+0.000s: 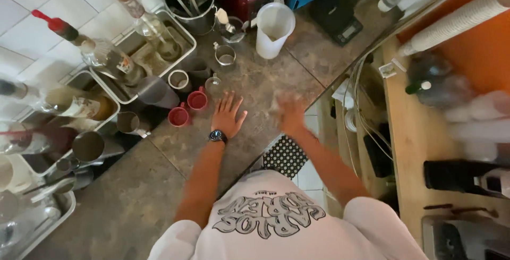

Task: Wiping down a plastic pitcher and the surface of a coffee shop counter with a cleaning cloth.

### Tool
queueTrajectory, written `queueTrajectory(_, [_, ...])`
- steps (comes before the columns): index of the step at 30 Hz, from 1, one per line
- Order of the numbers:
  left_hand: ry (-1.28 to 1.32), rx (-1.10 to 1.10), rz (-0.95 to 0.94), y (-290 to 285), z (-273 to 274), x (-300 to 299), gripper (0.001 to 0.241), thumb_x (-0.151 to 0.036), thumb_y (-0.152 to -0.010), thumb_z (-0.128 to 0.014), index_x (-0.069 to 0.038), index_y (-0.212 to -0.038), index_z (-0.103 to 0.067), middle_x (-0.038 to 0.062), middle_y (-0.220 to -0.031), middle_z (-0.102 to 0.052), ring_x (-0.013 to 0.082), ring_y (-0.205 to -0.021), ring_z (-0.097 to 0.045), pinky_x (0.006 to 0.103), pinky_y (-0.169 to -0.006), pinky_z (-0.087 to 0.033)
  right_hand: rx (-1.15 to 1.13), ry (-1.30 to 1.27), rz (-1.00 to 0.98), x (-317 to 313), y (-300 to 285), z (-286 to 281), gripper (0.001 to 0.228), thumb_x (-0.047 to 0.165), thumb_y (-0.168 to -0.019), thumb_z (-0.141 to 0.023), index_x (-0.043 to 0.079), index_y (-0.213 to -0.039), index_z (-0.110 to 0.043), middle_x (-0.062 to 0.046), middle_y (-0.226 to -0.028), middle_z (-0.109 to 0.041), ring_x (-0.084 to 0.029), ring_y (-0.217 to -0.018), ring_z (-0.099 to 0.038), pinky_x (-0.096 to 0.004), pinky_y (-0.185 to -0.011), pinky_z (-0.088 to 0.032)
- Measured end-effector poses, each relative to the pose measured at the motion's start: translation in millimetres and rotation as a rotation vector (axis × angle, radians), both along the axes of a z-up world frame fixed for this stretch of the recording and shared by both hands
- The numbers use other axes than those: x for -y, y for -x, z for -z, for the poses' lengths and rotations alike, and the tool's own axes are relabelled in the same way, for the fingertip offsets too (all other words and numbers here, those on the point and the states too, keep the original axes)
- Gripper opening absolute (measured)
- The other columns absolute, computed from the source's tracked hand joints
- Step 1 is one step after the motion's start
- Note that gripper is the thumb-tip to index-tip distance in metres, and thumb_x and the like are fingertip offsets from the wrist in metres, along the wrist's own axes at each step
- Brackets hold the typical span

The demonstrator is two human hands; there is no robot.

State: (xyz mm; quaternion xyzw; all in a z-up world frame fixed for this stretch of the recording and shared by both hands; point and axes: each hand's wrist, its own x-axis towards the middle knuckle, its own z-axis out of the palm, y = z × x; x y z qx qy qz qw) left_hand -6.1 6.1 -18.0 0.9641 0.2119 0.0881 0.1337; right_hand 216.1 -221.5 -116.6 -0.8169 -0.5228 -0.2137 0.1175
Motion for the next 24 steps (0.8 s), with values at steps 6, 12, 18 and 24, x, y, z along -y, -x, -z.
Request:
queueTrajectory(6, [0.049, 0.086, 0.024, 4, 18, 0, 0.056, -0.052, -0.108, -0.041, -0.019, -0.152, -0.052, 0.019, -0.157, -0.046, 0.0377, -0.152, -0.036, 0.0555, -0.123, -0.027, -0.227, 0.171, -0.279, -7, 113, -73, 0.063, 0.047, -0.097, -0.060, 0.026, -0.155, -0.049, -0.009, -0.164, -0.041, -0.045, -0.151, -0.031, -0.065, -0.116, -0.028])
queueTrajectory(12, [-0.114, 0.265, 0.045, 1, 13, 0, 0.058, -0.044, -0.101, -0.056, -0.016, -0.151, -0.050, 0.024, -0.152, -0.049, 0.0416, -0.144, -0.046, 0.0575, -0.118, -0.034, 0.004, -0.030, -0.106, 2, 6, -25, 0.054, 0.048, -0.106, -0.049, 0.023, -0.153, -0.055, -0.013, -0.156, -0.050, -0.046, -0.145, -0.038, -0.063, -0.118, -0.027])
queueTrajectory(18, [-0.069, 0.232, 0.042, 0, 5, 1, 0.059, -0.047, -0.102, -0.055, -0.013, -0.150, -0.053, 0.024, -0.155, -0.048, 0.0423, -0.146, -0.044, 0.0574, -0.117, -0.035, -0.173, 0.012, 0.161, -9, -52, -60, 0.064, 0.057, -0.110, -0.037, 0.021, -0.164, -0.040, -0.014, -0.162, -0.037, -0.047, -0.145, -0.034, -0.068, -0.114, -0.023])
queueTrajectory(24, [0.120, 0.134, -0.131, -52, -2, 7, 0.073, -0.057, -0.090, -0.070, -0.009, -0.142, -0.053, 0.025, -0.137, -0.056, 0.0447, -0.123, -0.063, 0.0508, -0.093, -0.058, -0.095, 0.057, -0.046, -18, -9, -70, 0.074, 0.058, -0.103, -0.034, 0.017, -0.164, -0.037, -0.020, -0.155, -0.042, -0.051, -0.140, -0.038, -0.063, -0.109, -0.030])
